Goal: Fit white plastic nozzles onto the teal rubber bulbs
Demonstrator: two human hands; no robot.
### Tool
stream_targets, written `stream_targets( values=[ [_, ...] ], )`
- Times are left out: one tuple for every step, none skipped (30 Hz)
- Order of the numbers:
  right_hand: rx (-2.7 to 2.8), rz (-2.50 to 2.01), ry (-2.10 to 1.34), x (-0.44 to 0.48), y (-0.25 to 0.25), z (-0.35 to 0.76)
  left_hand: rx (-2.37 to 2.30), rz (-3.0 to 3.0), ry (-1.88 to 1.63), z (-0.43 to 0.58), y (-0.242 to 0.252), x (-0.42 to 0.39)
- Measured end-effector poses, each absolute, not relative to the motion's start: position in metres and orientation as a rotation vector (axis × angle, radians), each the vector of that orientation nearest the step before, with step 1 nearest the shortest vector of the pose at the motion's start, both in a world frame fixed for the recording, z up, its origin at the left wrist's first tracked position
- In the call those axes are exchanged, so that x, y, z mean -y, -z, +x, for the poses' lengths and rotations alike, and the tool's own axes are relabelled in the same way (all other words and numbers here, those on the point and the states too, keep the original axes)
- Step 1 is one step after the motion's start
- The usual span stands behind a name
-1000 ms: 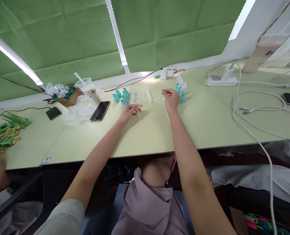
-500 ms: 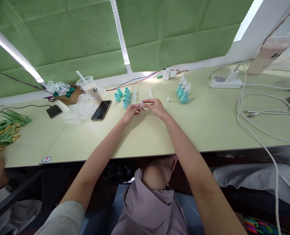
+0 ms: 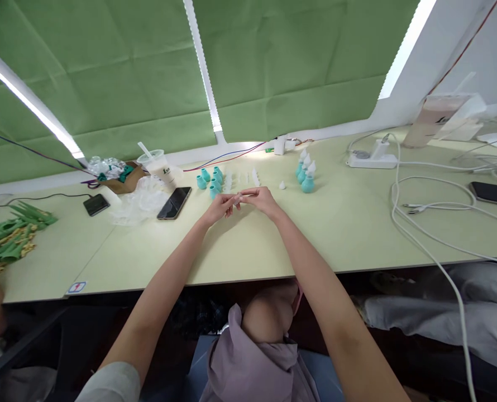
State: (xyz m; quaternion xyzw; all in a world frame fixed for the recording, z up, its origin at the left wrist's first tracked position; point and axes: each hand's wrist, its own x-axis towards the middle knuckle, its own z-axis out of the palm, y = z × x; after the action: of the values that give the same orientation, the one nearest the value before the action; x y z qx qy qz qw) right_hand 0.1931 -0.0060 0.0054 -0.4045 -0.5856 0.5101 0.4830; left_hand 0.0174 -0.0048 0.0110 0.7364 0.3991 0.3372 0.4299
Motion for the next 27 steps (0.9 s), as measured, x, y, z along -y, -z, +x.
stream_targets(
  values=[
    [1.425,-0.991,-1.264,0.005,-0.005,0.194,-1.000,1.814,-0.844,0.018,-0.010,0.005],
    [1.423,-0.995,-1.290,0.004,-0.005,0.195,-0.999,1.784,-0.835,0.019,-0.009,0.005],
    [1.420,-0.995,-1.318,0.004,-0.004,0.196,-0.994,1.756,-0.815,0.019,-0.008,0.006],
    [1.420,-0.991,-1.347,0.003,-0.004,0.197,-0.990,1.736,-0.788,0.019,-0.008,0.006],
    [1.422,-0.984,-1.373,0.003,-0.003,0.198,-0.992,1.727,-0.764,0.020,-0.008,0.006],
    [1.429,-0.970,-1.393,0.003,-0.003,0.198,-1.003,1.729,-0.750,0.019,-0.009,0.006],
    [1.445,-0.953,-1.408,0.003,-0.003,0.197,-1.015,1.739,-0.747,0.019,-0.009,0.006],
    [1.470,-0.939,-1.420,0.003,-0.004,0.197,-1.022,1.750,-0.748,0.018,-0.010,0.007],
    [1.504,-0.938,-1.419,0.004,-0.005,0.196,-1.029,1.762,-0.747,0.017,-0.011,0.007],
    [1.543,-0.955,-1.396,0.004,-0.006,0.196,-1.034,1.770,-0.748,0.016,-0.012,0.007],
    [1.577,-0.998,-1.336,0.004,-0.008,0.196,-1.042,1.775,-0.751,0.016,-0.012,0.007],
    [1.600,-1.068,-1.232,0.003,-0.009,0.198,-1.054,1.783,-0.758,0.015,-0.012,0.006],
    [1.601,-1.160,-1.083,0.003,-0.011,0.201,-1.067,1.792,-0.768,0.014,-0.012,0.006],
    [1.577,-1.263,-0.902,0.002,-0.012,0.205,-1.076,1.802,-0.782,0.013,-0.012,0.006],
    [1.530,-1.363,-0.712,0.001,-0.013,0.210,-1.081,1.811,-0.798,0.013,-0.013,0.005],
    [1.474,-1.457,-0.538,-0.001,-0.013,0.216,-1.081,1.819,-0.810,0.012,-0.013,0.005],
    [1.420,-1.541,-0.393,-0.002,-0.013,0.222,-1.078,1.821,-0.820,0.012,-0.013,0.005],
    [1.380,-1.611,-0.278,-0.004,-0.011,0.228,-1.072,1.818,-0.831,0.012,-0.014,0.005],
    [1.357,-1.671,-0.188,-0.006,-0.009,0.234,-1.064,1.811,-0.841,0.012,-0.015,0.006],
    [1.353,-1.722,-0.115,-0.007,-0.006,0.239,-1.057,1.801,-0.850,0.012,-0.015,0.006],
    [1.365,-1.764,-0.054,-0.008,-0.003,0.242,-1.051,1.789,-0.853,0.012,-0.016,0.007],
    [1.394,-1.797,0.001,-0.009,0.001,0.245,-1.046,1.771,-0.850,0.013,-0.016,0.008],
    [1.435,-1.820,0.048,-0.010,0.004,0.246,-1.042,1.750,-0.846,0.014,-0.016,0.009],
    [1.481,-1.835,0.088,-0.010,0.007,0.247,-1.040,1.725,-0.840,0.014,-0.016,0.009],
    [1.525,-1.845,0.120,-0.010,0.010,0.247,-1.039,1.701,-0.836,0.014,-0.015,0.009],
    [1.564,-1.854,0.144,-0.011,0.012,0.247,-1.039,1.678,-0.839,0.014,-0.014,0.009],
    [1.597,-1.863,0.161,-0.011,0.014,0.247,-1.036,1.659,-0.846,0.014,-0.013,0.008]
  ],
)
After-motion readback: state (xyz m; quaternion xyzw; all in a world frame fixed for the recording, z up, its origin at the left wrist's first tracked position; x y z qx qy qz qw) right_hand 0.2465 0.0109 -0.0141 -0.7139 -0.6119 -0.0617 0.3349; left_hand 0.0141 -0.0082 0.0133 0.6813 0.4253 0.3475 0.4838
